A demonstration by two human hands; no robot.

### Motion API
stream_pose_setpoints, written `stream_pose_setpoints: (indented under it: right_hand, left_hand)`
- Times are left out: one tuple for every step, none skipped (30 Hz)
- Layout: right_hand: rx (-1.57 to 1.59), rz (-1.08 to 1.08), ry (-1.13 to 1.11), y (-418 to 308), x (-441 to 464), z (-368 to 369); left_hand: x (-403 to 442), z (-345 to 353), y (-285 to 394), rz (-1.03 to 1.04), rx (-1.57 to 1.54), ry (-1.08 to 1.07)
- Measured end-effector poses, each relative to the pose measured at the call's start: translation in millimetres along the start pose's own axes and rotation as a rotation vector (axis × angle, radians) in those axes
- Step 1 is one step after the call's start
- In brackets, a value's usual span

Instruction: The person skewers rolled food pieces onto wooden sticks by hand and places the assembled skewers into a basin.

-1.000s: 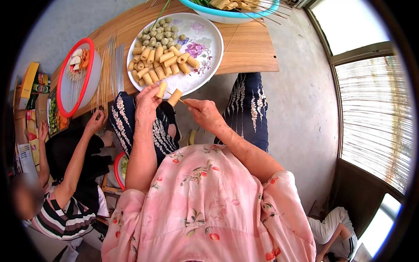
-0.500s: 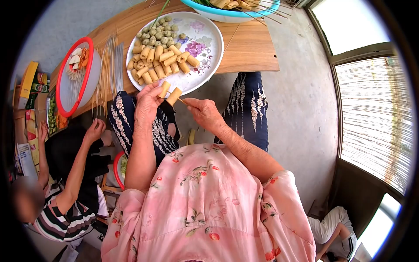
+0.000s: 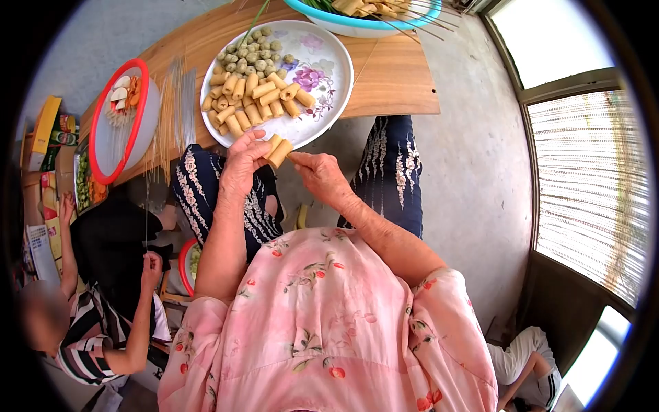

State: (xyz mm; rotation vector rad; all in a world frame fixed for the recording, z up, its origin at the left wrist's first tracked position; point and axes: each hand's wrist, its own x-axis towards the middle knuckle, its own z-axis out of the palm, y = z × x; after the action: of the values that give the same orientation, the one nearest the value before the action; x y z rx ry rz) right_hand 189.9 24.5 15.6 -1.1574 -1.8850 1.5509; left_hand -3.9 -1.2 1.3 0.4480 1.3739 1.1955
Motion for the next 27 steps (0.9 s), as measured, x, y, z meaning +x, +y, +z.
stream_pose_setpoints:
  right_hand:
    - [0.003, -0.002, 0.003, 0.9, 0.5, 0.6]
    - [0.010, 0.011, -0.003, 1.8, 0.7, 0.9]
    - [0.017, 0.024, -0.009, 2.7, 1.0, 0.8]
    - [0.024, 0.037, -0.015, 3.0, 1.4, 0.3]
    - [0.032, 0.047, -0.016, 1.8, 1.8, -0.3]
    - [0.041, 0.057, -0.016, -0.1, 1.8, -1.1]
    - [0.050, 0.067, -0.016, -1.3, 2.2, -1.7]
    - [0.052, 0.058, -0.009, 0.0, 2.2, -1.9]
    - [0.053, 0.049, -0.003, 2.5, 2.0, -2.1]
    - [0.053, 0.040, 0.002, 3.8, 1.8, -2.8]
    - [0.045, 0.057, -0.009, 3.5, 1.7, -4.1]
    - [0.038, 0.074, -0.021, 2.8, 1.5, -5.5]
    - [0.030, 0.091, -0.031, 2.3, 1.3, -6.2]
    - [0.022, 0.064, -0.028, 3.3, 1.1, -6.1]
    - [0.014, 0.037, -0.024, 5.7, 1.0, -5.6]
    - [0.006, 0.010, -0.020, 7.5, 0.7, -5.1]
    - [0.012, 0.023, -0.027, 8.0, 0.4, -4.9]
    - [0.018, 0.036, -0.034, 8.2, 0.2, -4.8]
    - [0.024, 0.048, -0.040, 8.6, 0.0, -4.7]
    - [0.032, 0.052, -0.043, 9.5, -0.1, -4.5]
    - [0.039, 0.056, -0.045, 10.7, -0.5, -4.4]
    - [0.047, 0.059, -0.047, 11.2, -0.9, -4.5]
    - [0.041, 0.065, -0.045, 10.7, -0.9, -5.0]
    - [0.037, 0.071, -0.042, 9.9, -1.0, -5.4]
    - [0.032, 0.076, -0.040, 9.5, -1.1, -5.7]
    - [0.032, 0.062, -0.033, 9.4, -1.4, -5.6]
    - [0.031, 0.046, -0.026, 9.1, -1.6, -5.2]
  left_hand:
    - [0.0, 0.1, -0.2, 0.012, 0.018, -0.003]
    - [0.1, -0.1, -1.2, 0.024, 0.036, -0.006]
    - [0.7, -0.7, -2.4, 0.036, 0.053, -0.008]
    - [3.7, -2.3, -6.3, 0.085, 0.057, 0.031]
    - [8.4, -4.7, -11.9, 0.134, 0.061, 0.070]
    - [9.3, -3.8, -11.5, 0.183, 0.065, 0.109]
    - [4.0, 1.8, -4.9, 0.245, 0.105, 0.236]
    - [8.6, -3.7, -7.6, 0.318, 0.247, 0.356]
    - [18.4, -14.1, -14.9, 0.389, 0.389, 0.474]
    - [27.2, -21.5, -20.5, 0.459, 0.531, 0.594]
    - [36.1, -26.7, -26.9, 0.518, 0.541, 0.687]
    - [32.2, -21.3, -19.7, 0.443, 0.444, 0.675]
    - [24.3, -10.7, -6.6, 0.369, 0.348, 0.659]
    - [20.2, -4.8, 0.4, 0.294, 0.252, 0.643]
    - [21.5, -4.7, 1.0, 0.286, 0.251, 0.640]
    - [23.9, -5.5, 1.8, 0.277, 0.251, 0.638]
    - [25.9, -6.7, 2.5, 0.269, 0.251, 0.636]
    - [27.3, -8.6, 3.2, 0.242, 0.304, 0.620]
    - [28.7, -11.0, 3.8, 0.216, 0.356, 0.603]
    - [30.0, -12.0, 3.9, 0.190, 0.407, 0.586]
    - [31.3, -11.7, 2.3, 0.218, 0.402, 0.601]
    - [32.6, -11.2, -0.1, 0.247, 0.396, 0.616]
    - [33.3, -10.6, -1.4, 0.276, 0.390, 0.631]
    - [32.9, -9.9, -1.7, 0.289, 0.362, 0.610]
    - [31.8, -9.3, -2.1, 0.301, 0.334, 0.589]
    - [30.4, -8.8, -2.2, 0.313, 0.307, 0.569]
    - [27.9, -8.3, -0.8, 0.286, 0.277, 0.545]
